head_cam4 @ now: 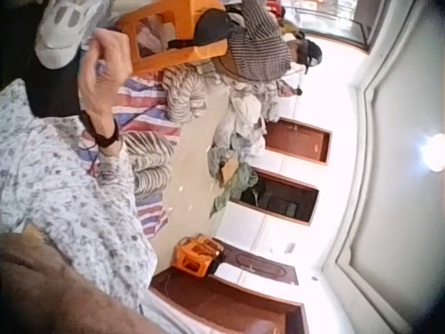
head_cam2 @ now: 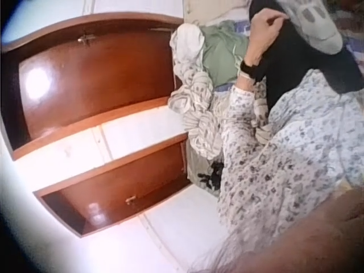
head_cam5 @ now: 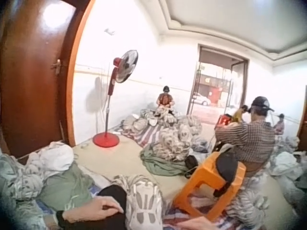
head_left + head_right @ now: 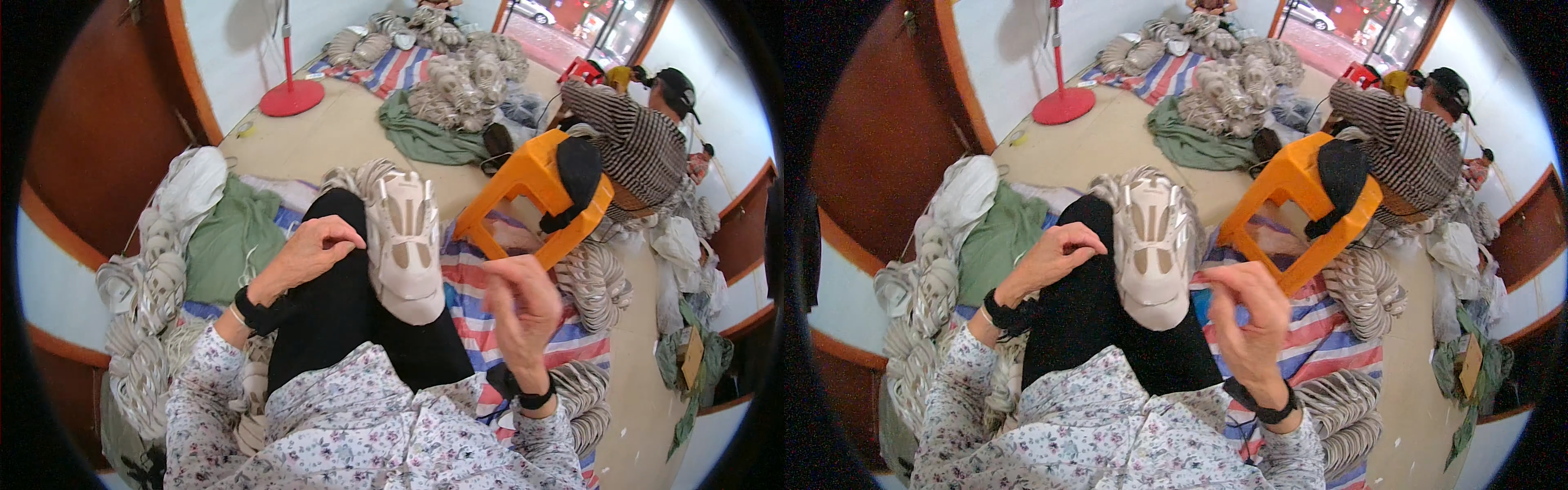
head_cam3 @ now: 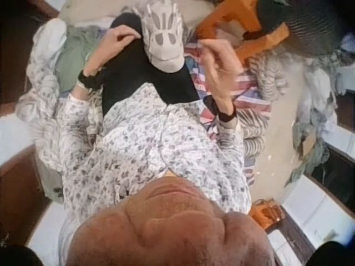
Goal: Threading and lacing shoe components together as part of a manual manufacturing process.
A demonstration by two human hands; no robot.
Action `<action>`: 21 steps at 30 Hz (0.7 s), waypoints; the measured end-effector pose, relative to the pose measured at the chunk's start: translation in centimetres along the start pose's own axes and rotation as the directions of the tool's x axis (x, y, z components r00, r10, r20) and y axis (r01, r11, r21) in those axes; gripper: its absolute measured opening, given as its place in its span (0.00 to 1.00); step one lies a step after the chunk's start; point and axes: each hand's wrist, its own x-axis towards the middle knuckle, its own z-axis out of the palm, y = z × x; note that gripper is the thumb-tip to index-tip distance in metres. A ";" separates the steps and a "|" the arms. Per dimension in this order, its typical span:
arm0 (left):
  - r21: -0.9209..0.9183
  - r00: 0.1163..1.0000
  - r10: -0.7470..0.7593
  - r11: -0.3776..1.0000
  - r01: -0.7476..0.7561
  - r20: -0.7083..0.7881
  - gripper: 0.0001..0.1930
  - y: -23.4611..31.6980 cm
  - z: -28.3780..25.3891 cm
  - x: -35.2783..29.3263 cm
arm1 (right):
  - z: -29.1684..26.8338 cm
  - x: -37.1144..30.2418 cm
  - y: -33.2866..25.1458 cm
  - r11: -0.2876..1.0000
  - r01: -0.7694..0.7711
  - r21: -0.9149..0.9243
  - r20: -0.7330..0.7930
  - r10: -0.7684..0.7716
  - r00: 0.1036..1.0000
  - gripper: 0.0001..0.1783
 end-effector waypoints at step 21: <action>0.599 0.984 0.172 0.785 -0.160 0.037 0.24 -5.3 1.0 8.9 | 9.5 -1.7 8.5 0.896 0.333 -0.294 0.368 -0.215 0.904 0.10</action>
